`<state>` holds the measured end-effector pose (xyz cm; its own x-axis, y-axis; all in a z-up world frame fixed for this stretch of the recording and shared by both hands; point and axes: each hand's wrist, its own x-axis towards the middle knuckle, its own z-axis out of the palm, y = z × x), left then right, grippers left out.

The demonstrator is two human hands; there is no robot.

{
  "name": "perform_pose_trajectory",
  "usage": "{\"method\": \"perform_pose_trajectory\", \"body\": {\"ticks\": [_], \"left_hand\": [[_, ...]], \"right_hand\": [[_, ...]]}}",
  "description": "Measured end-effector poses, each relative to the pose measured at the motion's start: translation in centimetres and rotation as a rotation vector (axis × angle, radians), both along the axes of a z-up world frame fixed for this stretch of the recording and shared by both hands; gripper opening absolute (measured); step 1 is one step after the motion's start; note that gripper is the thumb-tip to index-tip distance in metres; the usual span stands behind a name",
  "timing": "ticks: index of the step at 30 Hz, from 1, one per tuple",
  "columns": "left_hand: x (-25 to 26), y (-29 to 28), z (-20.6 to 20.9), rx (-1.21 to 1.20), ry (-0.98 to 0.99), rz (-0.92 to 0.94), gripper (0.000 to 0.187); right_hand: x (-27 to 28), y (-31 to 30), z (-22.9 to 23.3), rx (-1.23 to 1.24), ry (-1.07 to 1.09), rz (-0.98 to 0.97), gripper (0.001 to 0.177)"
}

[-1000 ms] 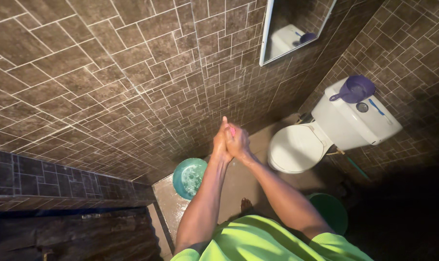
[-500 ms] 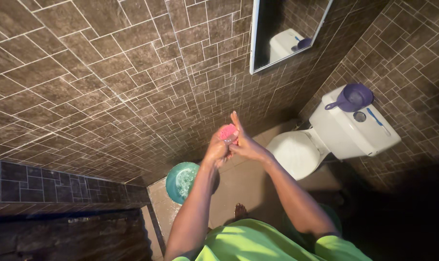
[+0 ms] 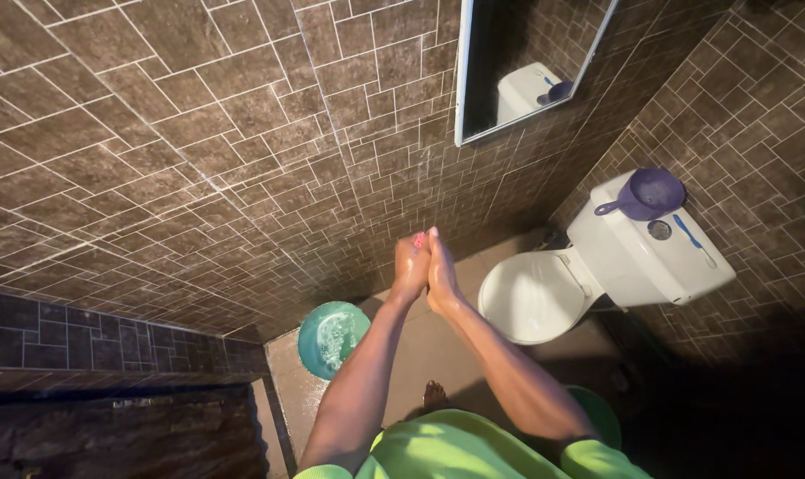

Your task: The person cleans the tiled bathroom walls using a pink cloth. They repeatedly dip the cloth into a purple scoop filled with water, wring it out, and wipe the wall surface in sections. The person refills the scoop from a wall tap and continues wiping different areas of the wall.

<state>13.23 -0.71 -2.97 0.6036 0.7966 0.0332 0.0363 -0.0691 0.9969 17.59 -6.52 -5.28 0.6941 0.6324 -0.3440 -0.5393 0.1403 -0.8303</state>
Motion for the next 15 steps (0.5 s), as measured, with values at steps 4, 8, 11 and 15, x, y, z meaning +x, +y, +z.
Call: {"method": "perform_pose_trajectory", "body": {"ticks": [4,8,11,15], "left_hand": [[0.0,0.3,1.3,0.164,0.137,0.027,0.033],[-0.8,0.4,2.8,0.244,0.127,-0.004,0.03],[-1.0,0.1,2.4,0.214,0.111,-0.035,0.029],[-1.3,1.8,2.0,0.019,0.021,-0.062,0.029]], "right_hand": [[0.2,0.8,-0.5,0.244,0.086,-0.021,0.039],[0.2,0.9,-0.2,0.184,0.128,-0.054,0.039],[0.4,0.5,0.7,0.125,0.219,0.019,0.051],[0.8,0.2,3.6,0.136,0.418,0.097,0.063]]}}
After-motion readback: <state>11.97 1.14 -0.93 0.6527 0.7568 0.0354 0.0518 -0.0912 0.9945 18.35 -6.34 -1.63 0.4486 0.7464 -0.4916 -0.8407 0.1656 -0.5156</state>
